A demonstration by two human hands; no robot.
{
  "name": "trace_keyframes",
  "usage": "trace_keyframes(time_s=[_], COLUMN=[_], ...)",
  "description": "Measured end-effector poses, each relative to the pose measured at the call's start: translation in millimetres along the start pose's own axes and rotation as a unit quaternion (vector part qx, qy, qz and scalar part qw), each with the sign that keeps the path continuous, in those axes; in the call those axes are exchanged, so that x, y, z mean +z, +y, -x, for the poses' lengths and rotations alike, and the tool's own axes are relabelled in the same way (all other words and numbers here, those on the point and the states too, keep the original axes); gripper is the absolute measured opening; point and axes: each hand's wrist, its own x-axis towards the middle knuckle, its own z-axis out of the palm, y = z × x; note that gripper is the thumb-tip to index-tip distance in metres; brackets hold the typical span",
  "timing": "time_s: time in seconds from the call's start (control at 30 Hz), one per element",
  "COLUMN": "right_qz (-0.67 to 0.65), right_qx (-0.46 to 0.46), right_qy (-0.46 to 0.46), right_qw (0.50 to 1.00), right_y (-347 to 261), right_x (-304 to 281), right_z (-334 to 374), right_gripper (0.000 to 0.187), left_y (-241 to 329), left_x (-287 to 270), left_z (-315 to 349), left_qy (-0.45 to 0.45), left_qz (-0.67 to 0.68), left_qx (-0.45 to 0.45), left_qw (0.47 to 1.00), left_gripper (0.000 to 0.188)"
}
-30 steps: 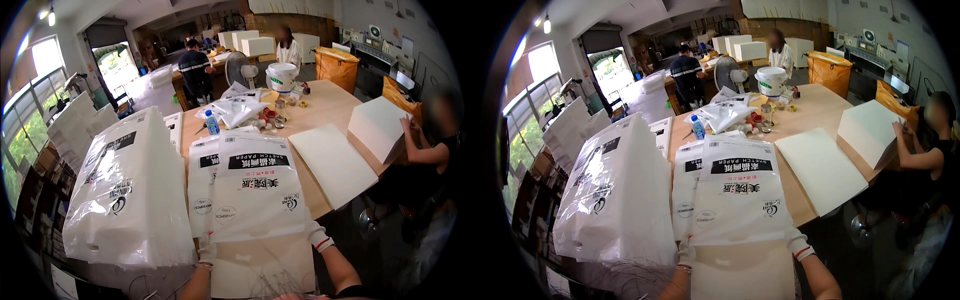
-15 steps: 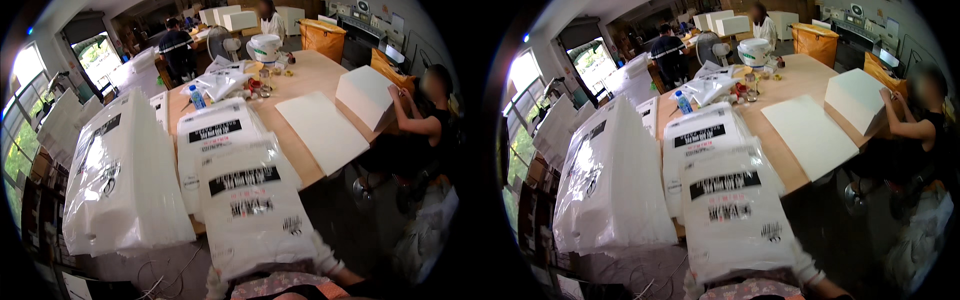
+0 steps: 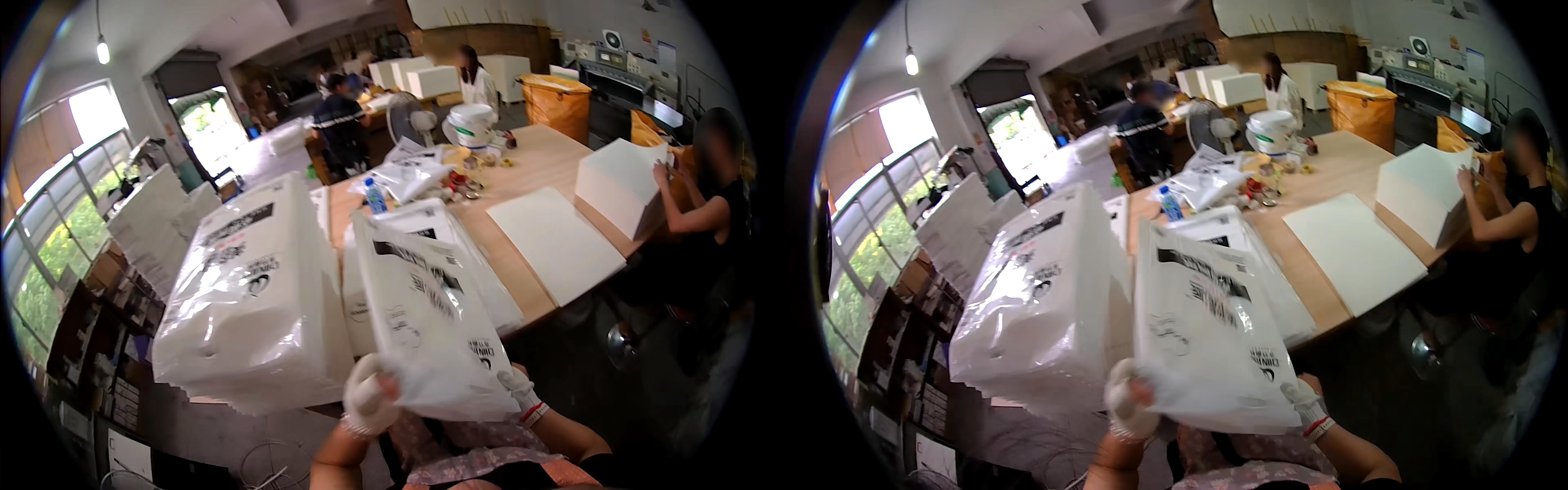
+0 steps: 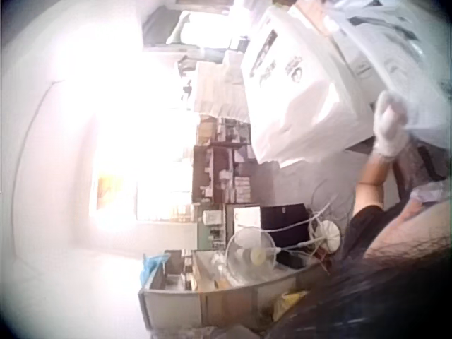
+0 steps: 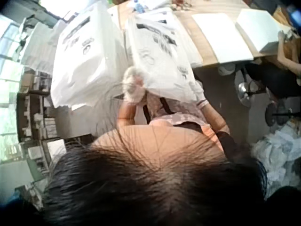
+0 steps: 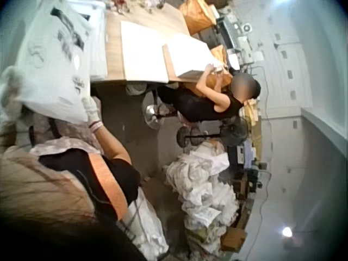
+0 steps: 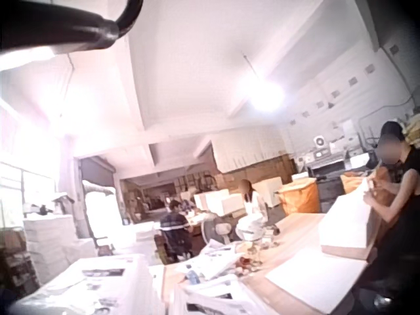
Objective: The person repeatedly takes white paper sheets from a stack and places them into plastic packaging bags on a table. The person handles the sheets one at a time and stacks them inside the bags. Other people are visible in the background working at separate tables.
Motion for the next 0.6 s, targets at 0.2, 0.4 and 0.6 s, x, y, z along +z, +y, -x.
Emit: trace_keyframes(time_s=[0.2,0.4,0.6], right_qz=[0.159,-0.038,-0.031], right_qx=[-0.137,0.029,-0.105], right_qy=[-0.135,-0.43,-0.386], right_qw=[0.968,0.901,0.916], right_y=[-201,-236,-196], right_x=[219,373,323], right_z=[-70,-78,-70], right_gripper=[0.03,0.03,0.041], left_y=[132,277,149], left_x=[-109,-283,-358], left_z=[1,-42,-4], left_qy=[0.287,0.305,0.489], left_qz=[-0.628,-0.061,-0.303], left_qx=[0.621,0.588,0.423], left_qw=[0.371,0.747,0.7], left_gripper=[0.027,0.03,0.031])
